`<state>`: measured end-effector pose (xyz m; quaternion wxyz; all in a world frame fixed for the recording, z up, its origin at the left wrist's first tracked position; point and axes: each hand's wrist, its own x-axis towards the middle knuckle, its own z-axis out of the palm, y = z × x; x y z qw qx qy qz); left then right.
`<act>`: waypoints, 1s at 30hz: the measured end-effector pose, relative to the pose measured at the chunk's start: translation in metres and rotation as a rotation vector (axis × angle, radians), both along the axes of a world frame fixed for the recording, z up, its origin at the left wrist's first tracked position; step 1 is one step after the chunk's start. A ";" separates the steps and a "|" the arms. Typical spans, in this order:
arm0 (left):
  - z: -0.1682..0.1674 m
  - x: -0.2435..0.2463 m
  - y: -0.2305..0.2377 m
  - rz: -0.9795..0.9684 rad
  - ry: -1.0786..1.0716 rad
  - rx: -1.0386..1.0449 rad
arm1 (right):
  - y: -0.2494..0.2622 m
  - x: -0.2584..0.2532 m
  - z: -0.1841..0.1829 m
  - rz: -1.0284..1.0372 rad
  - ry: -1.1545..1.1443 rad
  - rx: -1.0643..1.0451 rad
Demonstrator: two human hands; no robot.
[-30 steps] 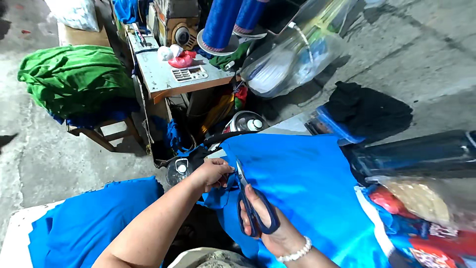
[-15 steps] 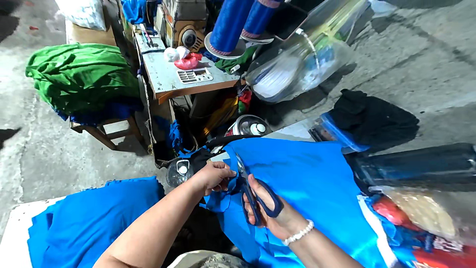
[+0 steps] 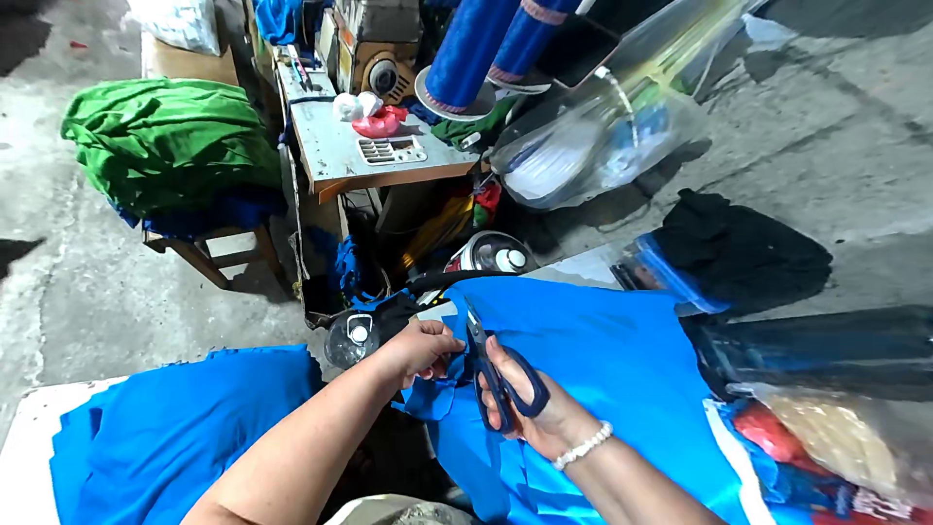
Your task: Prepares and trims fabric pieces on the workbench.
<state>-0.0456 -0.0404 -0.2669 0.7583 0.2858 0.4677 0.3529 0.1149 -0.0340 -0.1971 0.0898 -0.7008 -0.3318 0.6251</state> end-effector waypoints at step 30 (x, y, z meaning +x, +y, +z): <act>0.008 -0.001 0.092 -0.134 0.335 0.000 | 0.004 0.025 -0.011 0.199 0.022 0.045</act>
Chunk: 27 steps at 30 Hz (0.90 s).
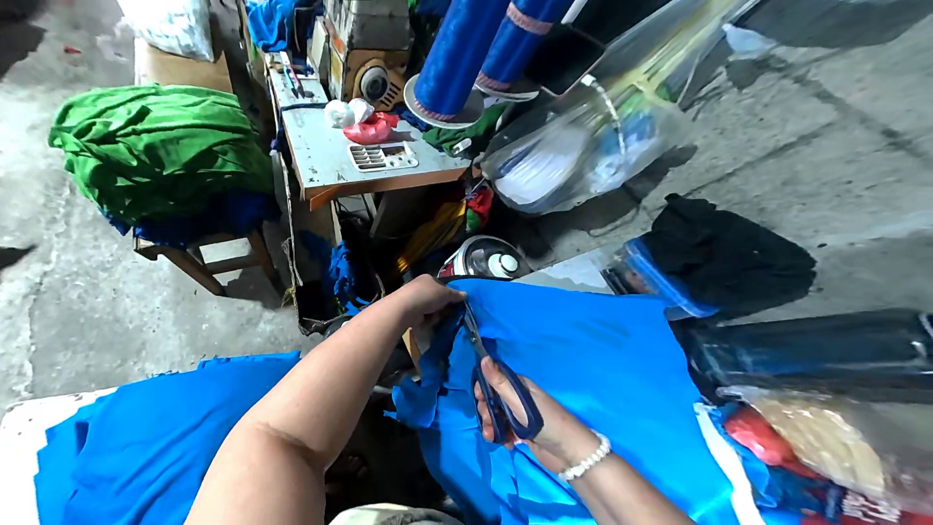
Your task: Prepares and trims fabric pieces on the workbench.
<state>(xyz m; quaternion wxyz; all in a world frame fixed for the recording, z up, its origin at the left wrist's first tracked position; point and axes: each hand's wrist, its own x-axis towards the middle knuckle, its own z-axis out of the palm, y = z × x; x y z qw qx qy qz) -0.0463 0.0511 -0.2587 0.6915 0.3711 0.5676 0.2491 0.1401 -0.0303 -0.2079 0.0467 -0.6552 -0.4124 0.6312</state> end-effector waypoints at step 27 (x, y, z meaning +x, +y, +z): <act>0.001 0.008 0.011 0.096 0.011 -0.016 | -0.014 -0.006 -0.001 -0.085 0.178 -0.174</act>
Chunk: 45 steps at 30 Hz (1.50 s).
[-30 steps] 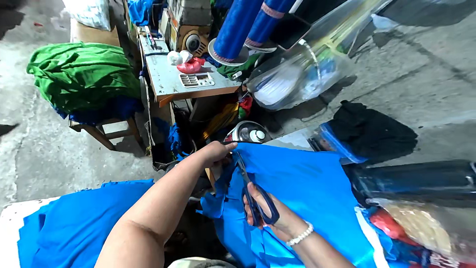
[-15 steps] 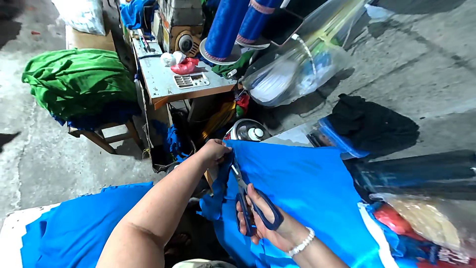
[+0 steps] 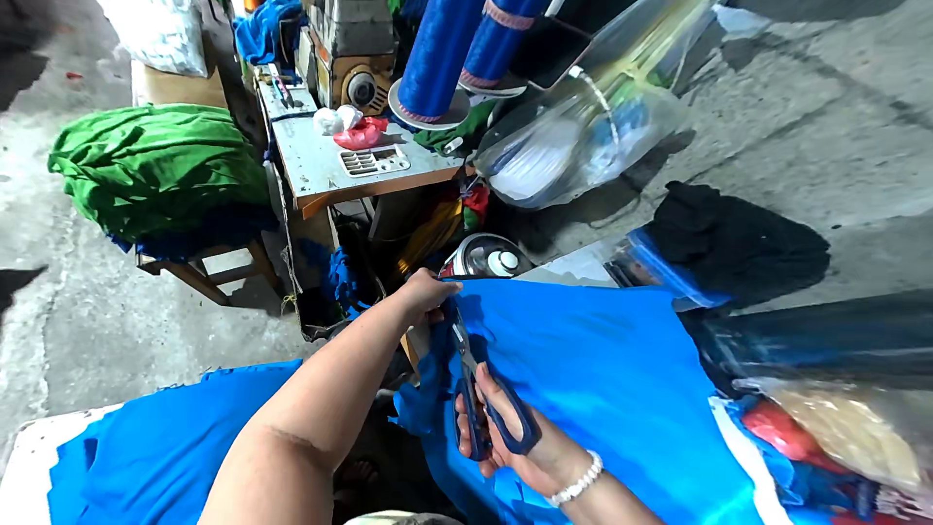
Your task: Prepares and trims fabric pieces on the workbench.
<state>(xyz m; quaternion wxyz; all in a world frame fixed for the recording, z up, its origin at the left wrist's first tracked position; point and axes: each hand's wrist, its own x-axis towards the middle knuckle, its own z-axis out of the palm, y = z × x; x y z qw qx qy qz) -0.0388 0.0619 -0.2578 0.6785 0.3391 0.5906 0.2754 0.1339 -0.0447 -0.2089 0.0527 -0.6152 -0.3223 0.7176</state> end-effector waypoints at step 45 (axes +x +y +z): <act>-0.017 -0.008 -0.008 0.229 -0.400 0.043 | 0.022 -0.023 0.005 -0.067 -0.086 -0.011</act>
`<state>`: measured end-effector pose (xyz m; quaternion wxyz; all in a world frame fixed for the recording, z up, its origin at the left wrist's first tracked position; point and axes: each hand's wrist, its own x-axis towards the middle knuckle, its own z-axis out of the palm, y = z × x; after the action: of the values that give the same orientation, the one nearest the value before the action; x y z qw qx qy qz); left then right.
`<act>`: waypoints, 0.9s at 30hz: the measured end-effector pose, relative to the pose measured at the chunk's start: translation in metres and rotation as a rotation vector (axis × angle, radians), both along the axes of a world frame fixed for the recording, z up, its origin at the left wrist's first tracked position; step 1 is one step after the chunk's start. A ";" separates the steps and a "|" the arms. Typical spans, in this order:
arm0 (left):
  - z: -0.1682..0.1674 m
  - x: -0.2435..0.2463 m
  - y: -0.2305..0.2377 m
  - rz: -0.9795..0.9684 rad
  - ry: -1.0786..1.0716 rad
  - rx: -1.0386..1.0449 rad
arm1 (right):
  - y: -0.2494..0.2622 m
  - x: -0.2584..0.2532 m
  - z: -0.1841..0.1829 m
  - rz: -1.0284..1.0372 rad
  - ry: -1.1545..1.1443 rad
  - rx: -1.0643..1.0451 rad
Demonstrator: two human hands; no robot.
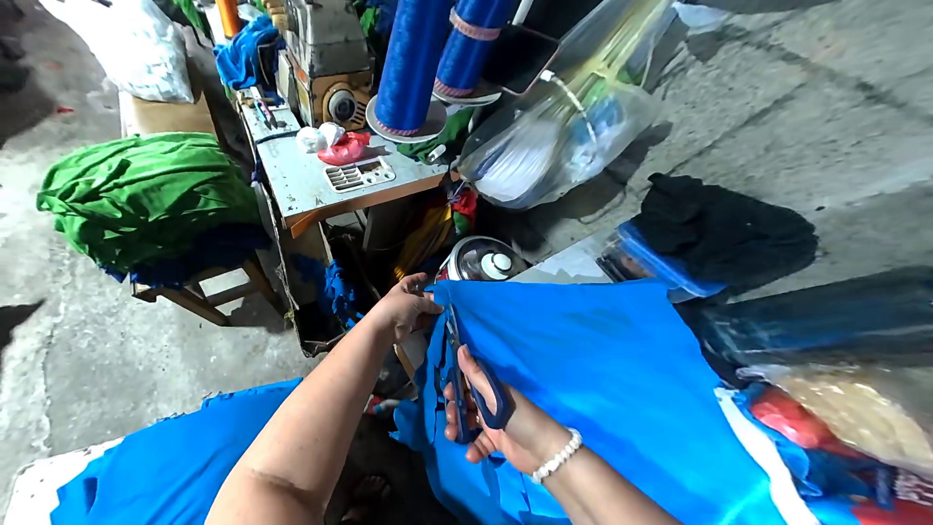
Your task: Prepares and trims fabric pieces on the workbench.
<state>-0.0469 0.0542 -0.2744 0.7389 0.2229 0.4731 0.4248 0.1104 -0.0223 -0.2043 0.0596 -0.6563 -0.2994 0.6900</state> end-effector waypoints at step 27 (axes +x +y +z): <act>-0.001 0.001 0.001 -0.017 0.031 -0.017 | 0.021 0.014 0.006 0.094 -0.041 0.021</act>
<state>-0.0457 0.0550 -0.2759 0.7371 0.2271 0.4861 0.4109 0.1246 -0.0008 -0.1987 0.0277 -0.6549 -0.3382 0.6753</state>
